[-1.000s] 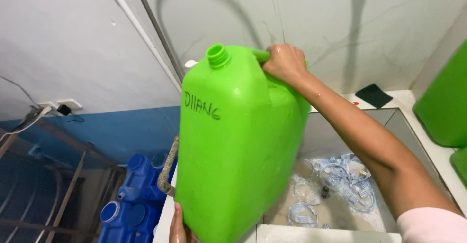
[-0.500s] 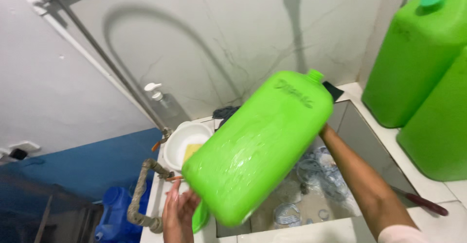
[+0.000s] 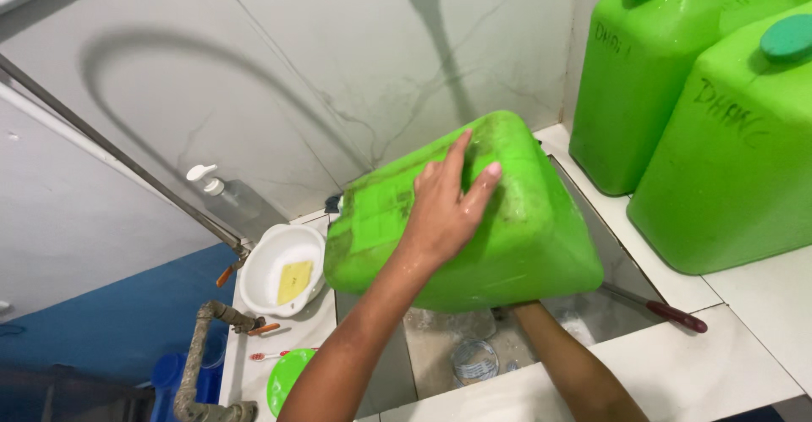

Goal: The person cleans a green plastic jerrycan and its lid in a sink. They use a sponge to scrub the exterior and a toothbrush to clean the interior and the lid, rinsing both with water from the tap. The jerrycan is then placed on the counter.

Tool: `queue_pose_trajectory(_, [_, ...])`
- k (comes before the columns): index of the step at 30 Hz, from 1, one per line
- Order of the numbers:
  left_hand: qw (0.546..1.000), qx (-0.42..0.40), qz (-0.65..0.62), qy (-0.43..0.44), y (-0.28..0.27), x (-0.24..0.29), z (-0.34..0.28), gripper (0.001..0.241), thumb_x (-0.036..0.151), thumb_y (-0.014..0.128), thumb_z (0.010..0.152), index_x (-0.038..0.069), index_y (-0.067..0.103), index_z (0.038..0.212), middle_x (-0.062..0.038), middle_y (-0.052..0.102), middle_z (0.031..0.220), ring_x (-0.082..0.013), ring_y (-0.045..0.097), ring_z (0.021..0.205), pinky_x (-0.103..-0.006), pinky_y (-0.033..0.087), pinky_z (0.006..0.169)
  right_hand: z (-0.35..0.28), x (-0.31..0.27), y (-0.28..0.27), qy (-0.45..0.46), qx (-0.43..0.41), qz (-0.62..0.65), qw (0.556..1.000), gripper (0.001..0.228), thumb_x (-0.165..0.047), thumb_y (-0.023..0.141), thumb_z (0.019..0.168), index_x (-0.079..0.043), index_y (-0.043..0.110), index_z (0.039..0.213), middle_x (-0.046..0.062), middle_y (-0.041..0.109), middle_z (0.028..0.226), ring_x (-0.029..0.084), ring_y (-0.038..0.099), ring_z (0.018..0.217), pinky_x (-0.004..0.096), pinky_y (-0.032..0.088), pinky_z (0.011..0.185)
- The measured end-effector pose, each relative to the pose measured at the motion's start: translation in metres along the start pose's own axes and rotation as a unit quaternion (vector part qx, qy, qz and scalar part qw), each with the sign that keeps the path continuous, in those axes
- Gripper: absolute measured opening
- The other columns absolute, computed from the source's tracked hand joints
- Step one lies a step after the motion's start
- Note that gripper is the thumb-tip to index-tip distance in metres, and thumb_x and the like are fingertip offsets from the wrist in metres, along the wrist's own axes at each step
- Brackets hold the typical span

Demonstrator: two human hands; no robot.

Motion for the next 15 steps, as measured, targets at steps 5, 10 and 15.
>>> queue_pose_trajectory(5, [0.996,0.063,-0.051,0.032,-0.046,-0.019,0.005,0.068,0.051,0.046,0.110,0.000,0.043,0.154,-0.030,0.059,0.144,-0.0402,0.056,0.136,-0.0450,0.040,0.115,0.009,-0.043,-0.047,-0.090,0.119,-0.054,0.987,0.053,-0.027,0.076,0.080,-0.005,0.066,0.127,0.022,0.073,0.096,0.038,0.068,0.087,0.046,0.053,0.072])
queue_pose_trajectory(10, [0.965,0.080,-0.099,-0.228,-0.109,-0.151,-0.074,0.076,0.057,0.037,0.101,0.001,0.039,0.152,-0.027,0.057,0.143,-0.0368,0.053,0.137,-0.0431,0.036,0.114,-0.019,-0.121,-0.068,-0.259,0.240,-0.211,0.911,0.047,-0.024,0.076,0.079,-0.007,0.071,0.123,0.021,0.073,0.092,0.037,0.069,0.082,0.046,0.053,0.068])
queue_pose_trajectory(15, [0.979,0.113,0.058,-0.158,-0.048,-0.216,-0.088,0.071,0.051,0.052,0.101,-0.007,0.051,0.141,-0.031,0.054,0.141,-0.0440,0.048,0.134,-0.0474,0.034,0.113,-0.062,-0.141,0.049,-0.477,0.192,-0.502,0.695,0.042,-0.021,0.077,0.079,-0.009,0.077,0.119,0.020,0.074,0.088,0.036,0.070,0.077,0.045,0.054,0.064])
Point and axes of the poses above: each hand's wrist, its own z-axis towards the middle knuckle, its own y-axis out of the palm, x = y × z, the point moved 8 cm from there along z, towards the middle knuckle
